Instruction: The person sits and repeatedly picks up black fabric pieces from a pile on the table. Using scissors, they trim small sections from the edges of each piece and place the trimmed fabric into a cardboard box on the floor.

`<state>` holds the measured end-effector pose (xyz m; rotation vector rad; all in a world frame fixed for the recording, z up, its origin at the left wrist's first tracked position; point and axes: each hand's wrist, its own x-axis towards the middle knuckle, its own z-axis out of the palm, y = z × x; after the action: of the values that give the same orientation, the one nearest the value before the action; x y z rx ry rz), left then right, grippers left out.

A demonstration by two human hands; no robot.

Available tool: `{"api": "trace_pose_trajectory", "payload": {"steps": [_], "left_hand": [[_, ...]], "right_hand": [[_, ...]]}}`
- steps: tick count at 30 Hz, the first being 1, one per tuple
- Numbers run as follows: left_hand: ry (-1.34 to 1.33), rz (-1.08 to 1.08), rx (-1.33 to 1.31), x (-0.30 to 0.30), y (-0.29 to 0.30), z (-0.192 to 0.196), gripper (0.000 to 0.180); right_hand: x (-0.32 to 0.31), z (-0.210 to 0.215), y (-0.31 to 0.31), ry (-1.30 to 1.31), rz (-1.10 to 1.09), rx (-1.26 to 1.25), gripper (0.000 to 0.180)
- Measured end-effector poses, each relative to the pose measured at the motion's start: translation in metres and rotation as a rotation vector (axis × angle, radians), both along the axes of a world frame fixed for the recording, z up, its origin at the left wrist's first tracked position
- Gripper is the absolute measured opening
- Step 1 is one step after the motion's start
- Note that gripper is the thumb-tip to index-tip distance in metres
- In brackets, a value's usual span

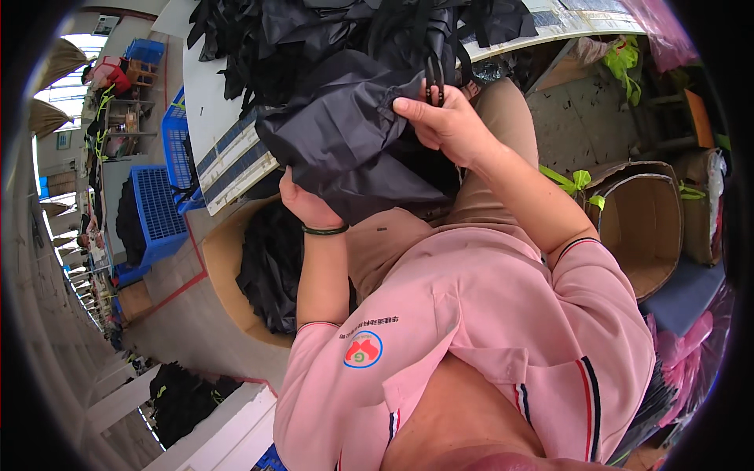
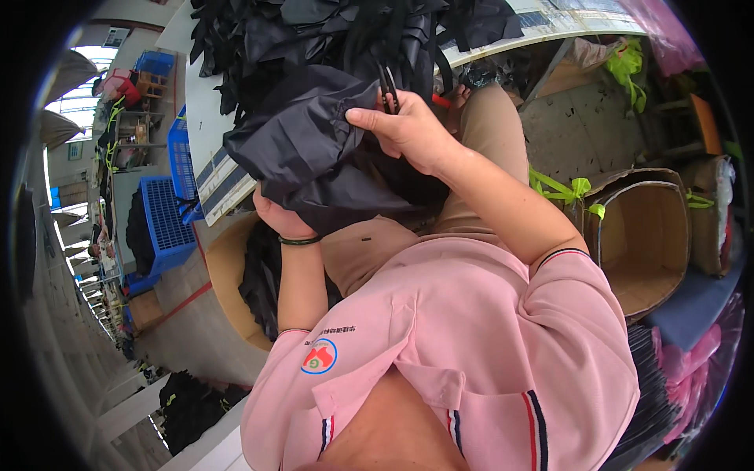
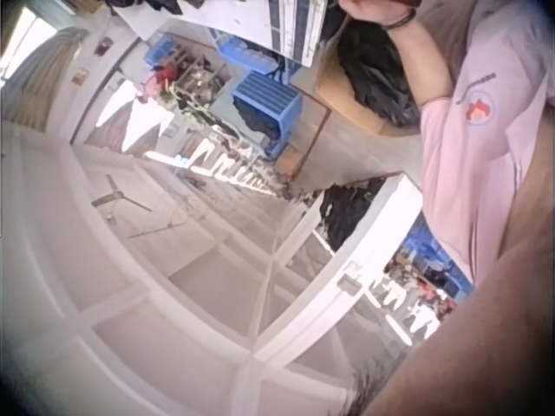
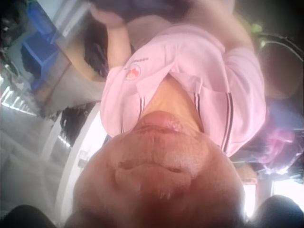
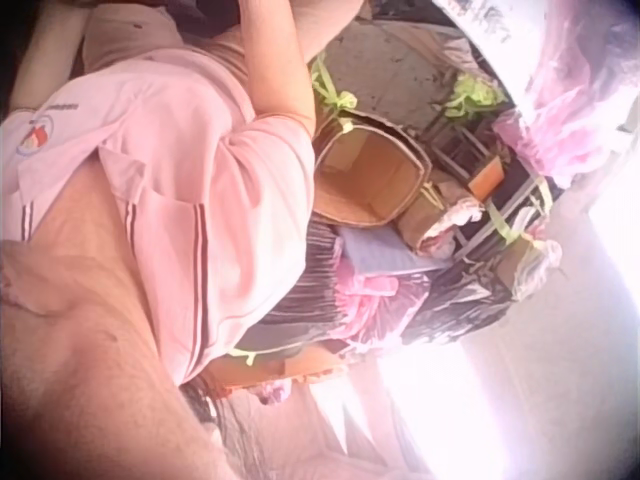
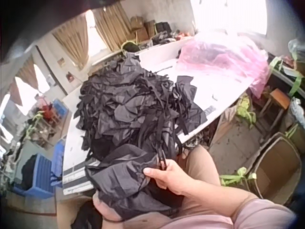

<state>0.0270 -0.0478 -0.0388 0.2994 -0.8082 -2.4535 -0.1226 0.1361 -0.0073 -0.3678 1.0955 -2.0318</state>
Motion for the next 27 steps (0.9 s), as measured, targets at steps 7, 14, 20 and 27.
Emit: {"api": "trace_pose_trajectory", "payload": {"steps": [7, 14, 20, 27], "left_hand": [[-0.365, -0.072, -0.128, 0.023, -0.003, -0.018, 0.030], [-0.063, 0.181, -1.247, -0.009, -0.009, 0.050, 0.036], [0.074, -0.225, -1.121, -0.027, 0.037, 0.094, 0.062], [-0.207, -0.254, -1.099, -0.021, 0.035, 0.084, 0.041]], "right_hand": [[-0.017, 0.044, 0.031, 0.497, -0.250, 0.212, 0.029], [-0.006, 0.069, 0.029, 0.723, -0.086, 0.262, 0.023], [0.003, 0.074, 0.021, 0.754, -0.026, 0.156, 0.022], [0.001, 0.060, 0.029, 0.639, -0.102, 0.243, 0.022]]}}
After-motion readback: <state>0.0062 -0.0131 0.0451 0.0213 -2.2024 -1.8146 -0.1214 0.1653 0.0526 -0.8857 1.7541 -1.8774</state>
